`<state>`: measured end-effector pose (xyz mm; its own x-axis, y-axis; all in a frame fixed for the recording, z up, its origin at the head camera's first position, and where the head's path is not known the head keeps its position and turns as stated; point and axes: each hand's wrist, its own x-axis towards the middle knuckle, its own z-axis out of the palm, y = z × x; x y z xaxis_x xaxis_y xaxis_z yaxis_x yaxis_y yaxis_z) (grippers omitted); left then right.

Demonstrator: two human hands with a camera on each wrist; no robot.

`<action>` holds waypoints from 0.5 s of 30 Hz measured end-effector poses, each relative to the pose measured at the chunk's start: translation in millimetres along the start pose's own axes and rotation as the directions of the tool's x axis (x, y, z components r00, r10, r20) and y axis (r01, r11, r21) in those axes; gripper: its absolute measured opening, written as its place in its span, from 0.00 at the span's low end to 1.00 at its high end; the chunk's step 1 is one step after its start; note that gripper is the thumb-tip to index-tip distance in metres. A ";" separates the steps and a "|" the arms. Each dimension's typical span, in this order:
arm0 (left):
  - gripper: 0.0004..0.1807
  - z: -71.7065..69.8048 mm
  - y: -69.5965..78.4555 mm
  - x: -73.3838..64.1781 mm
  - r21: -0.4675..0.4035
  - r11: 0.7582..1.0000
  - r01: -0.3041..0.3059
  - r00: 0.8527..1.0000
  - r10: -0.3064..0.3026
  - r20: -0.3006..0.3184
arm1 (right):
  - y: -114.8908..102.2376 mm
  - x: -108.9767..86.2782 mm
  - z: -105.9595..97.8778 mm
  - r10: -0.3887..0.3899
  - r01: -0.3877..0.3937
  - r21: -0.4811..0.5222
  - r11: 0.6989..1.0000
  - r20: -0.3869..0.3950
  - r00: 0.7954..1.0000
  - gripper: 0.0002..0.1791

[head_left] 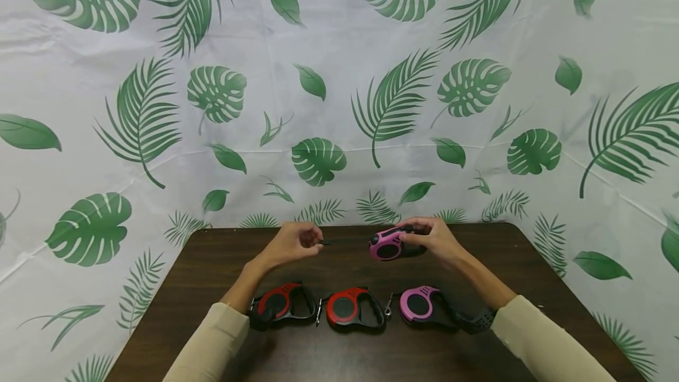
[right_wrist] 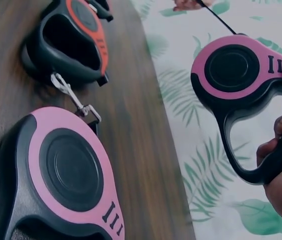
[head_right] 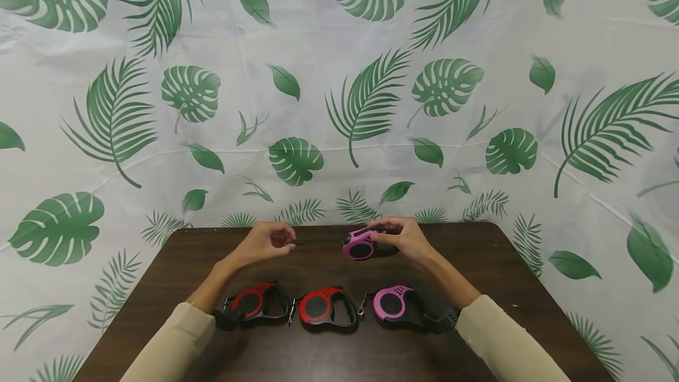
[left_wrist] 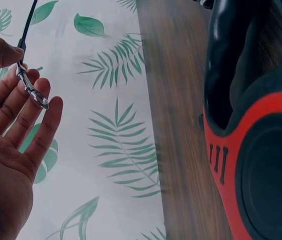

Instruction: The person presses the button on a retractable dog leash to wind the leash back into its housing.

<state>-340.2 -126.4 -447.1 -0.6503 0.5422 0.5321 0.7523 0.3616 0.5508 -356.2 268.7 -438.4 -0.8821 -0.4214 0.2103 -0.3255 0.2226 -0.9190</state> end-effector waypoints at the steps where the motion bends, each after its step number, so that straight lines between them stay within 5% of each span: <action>1: 0.07 0.9 0.7 0.7 -0.007 1.000 0.000 1.000 0.000 0.001 | -0.3 0.2 0.8 -0.003 0.003 0.001 1.000 0.002 1.000 0.18; 15: 0.07 18.7 2.7 12.1 -0.063 0.998 -0.028 1.000 0.028 -0.001 | 0.1 4.8 13.4 0.011 -0.011 0.040 0.999 0.018 1.000 0.18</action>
<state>-344.1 -104.7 -451.2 -0.6292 0.5511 0.5482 0.7619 0.2979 0.5751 -355.9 254.9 -441.9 -0.8792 -0.4350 0.1945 -0.3016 0.1920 -0.9339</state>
